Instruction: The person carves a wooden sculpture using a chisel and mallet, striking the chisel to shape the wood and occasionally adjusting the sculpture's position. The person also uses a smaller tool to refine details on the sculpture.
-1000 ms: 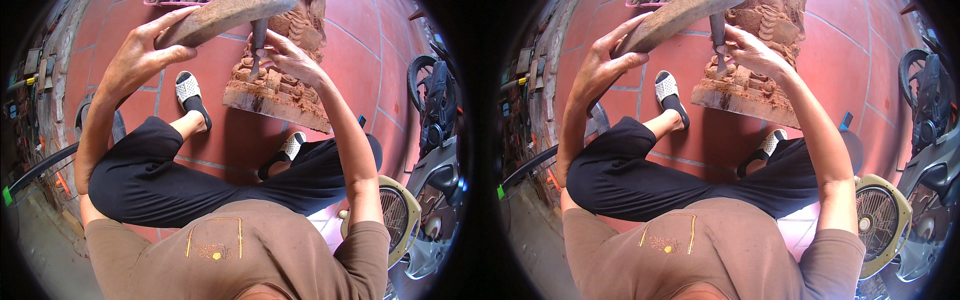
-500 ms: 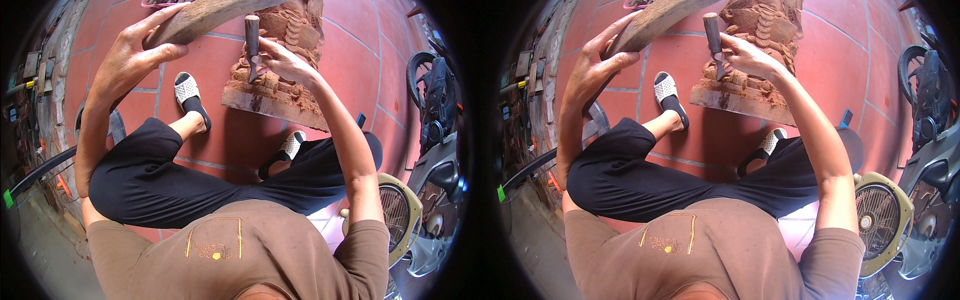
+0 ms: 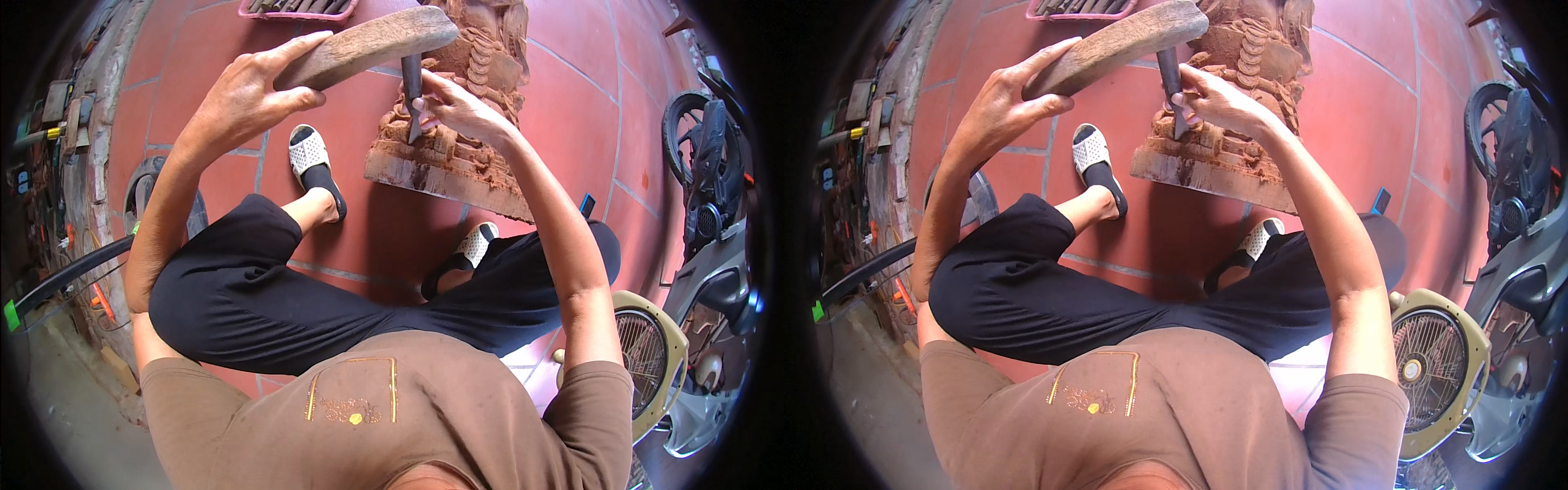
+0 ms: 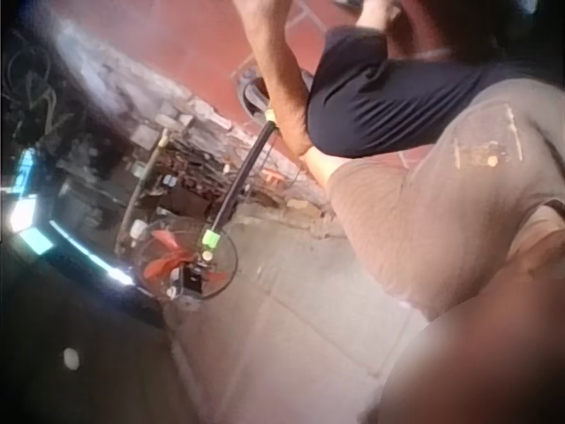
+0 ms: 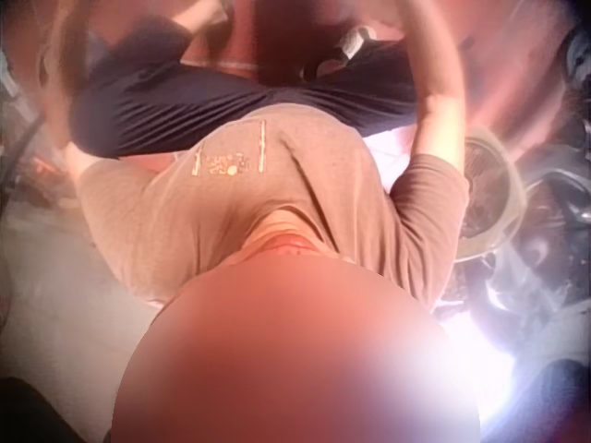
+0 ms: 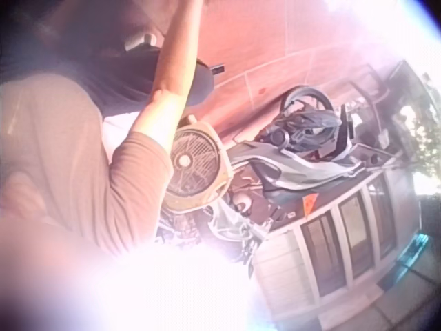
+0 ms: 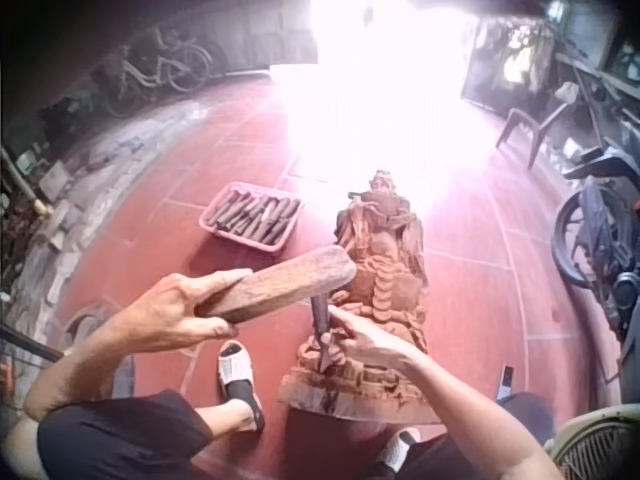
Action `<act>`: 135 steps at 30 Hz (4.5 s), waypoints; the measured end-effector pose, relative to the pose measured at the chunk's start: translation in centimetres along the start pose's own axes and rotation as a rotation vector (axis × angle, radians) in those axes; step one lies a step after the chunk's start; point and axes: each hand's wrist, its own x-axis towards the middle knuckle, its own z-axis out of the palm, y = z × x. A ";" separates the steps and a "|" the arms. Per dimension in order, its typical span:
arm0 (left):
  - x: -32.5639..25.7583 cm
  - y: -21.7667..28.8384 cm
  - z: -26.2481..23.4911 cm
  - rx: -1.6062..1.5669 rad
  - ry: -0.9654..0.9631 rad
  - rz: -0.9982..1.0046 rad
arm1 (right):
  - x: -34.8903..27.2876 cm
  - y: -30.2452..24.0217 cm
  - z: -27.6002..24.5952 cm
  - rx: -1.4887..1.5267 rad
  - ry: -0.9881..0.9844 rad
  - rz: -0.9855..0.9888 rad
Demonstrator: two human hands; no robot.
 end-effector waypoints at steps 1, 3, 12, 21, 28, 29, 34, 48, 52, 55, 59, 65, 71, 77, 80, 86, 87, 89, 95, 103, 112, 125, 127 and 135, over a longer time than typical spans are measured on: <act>0.2 -0.3 0.1 -0.031 -0.003 -0.016 | -0.1 -0.1 -0.1 0.030 0.003 0.042; 0.1 -0.6 0.1 -0.067 0.044 -0.009 | -0.3 0.5 -0.3 0.016 0.065 0.006; -1.0 -0.6 -1.6 -0.279 0.106 -0.145 | -1.9 -0.9 -4.2 0.083 0.288 -0.003; -0.8 0.0 -0.8 -0.263 0.068 -0.160 | 1.4 0.7 -1.2 0.069 0.256 -0.159; -0.7 -0.3 -0.4 -0.243 0.098 -0.058 | 1.5 0.6 0.1 -0.220 0.289 -0.148; -0.7 -0.3 -0.5 -0.230 0.109 -0.053 | 1.6 0.5 0.3 -0.260 0.302 -0.163; -0.3 -0.1 0.2 -0.050 -0.023 -0.120 | 2.0 1.1 0.1 -0.312 0.279 -0.188; 0.3 0.1 0.3 -0.027 0.071 0.026 | 1.6 1.5 -0.5 0.002 0.272 -0.089; -0.1 -0.2 -0.1 -0.168 0.144 0.001 | 1.4 0.7 -0.9 0.172 0.301 0.039; -0.2 0.6 -0.7 -0.264 0.114 -0.129 | 1.1 1.2 -2.3 0.226 0.415 -0.014; -0.2 0.1 -0.4 -0.269 0.136 -0.081 | 1.9 0.9 -3.2 0.114 0.474 -0.082; -0.2 -0.8 0.2 -0.150 0.124 -0.001 | 2.5 1.2 -1.8 -0.287 0.499 -0.104; 0.1 -0.7 0.3 -0.097 0.173 0.085 | 3.4 1.1 -0.4 -0.494 0.507 -0.152; 0.3 0.0 0.0 0.104 0.067 -0.056 | 3.1 -0.6 0.6 -0.543 0.432 -0.131; 0.3 -0.6 -0.5 0.058 0.111 -0.009 | 3.6 -0.1 0.3 -0.567 0.442 -0.175; 1.2 -1.6 0.8 -0.063 0.340 0.200 | 3.3 -0.2 -0.1 -0.512 0.432 -0.134; 1.0 -1.8 1.0 -0.024 0.192 0.126 | 3.3 -0.1 -0.2 -0.514 0.434 -0.136; 0.5 -1.1 0.8 -0.023 0.083 -0.019 | 3.2 0.3 -0.4 -0.485 0.409 -0.133; 0.5 -1.2 0.6 -0.127 0.204 0.052 | 2.2 1.5 -2.6 -0.172 0.412 -0.036; 0.3 -0.4 -0.3 -0.233 0.153 -0.044 | 2.1 1.3 -3.3 0.010 0.501 -0.174; 0.2 -0.4 0.3 -0.119 0.095 -0.011 | 2.8 0.1 -0.1 -0.384 0.417 -0.171; 0.2 -1.1 0.7 -0.056 0.146 0.031 | 3.4 0.5 -0.5 -0.410 0.332 -0.173; 0.2 -0.8 0.4 -0.136 0.210 0.085 | 3.4 0.4 -0.4 -0.407 0.332 -0.161; 0.3 -1.6 1.6 -0.097 0.079 -0.116 | 3.8 0.3 -0.4 -0.498 0.327 -0.168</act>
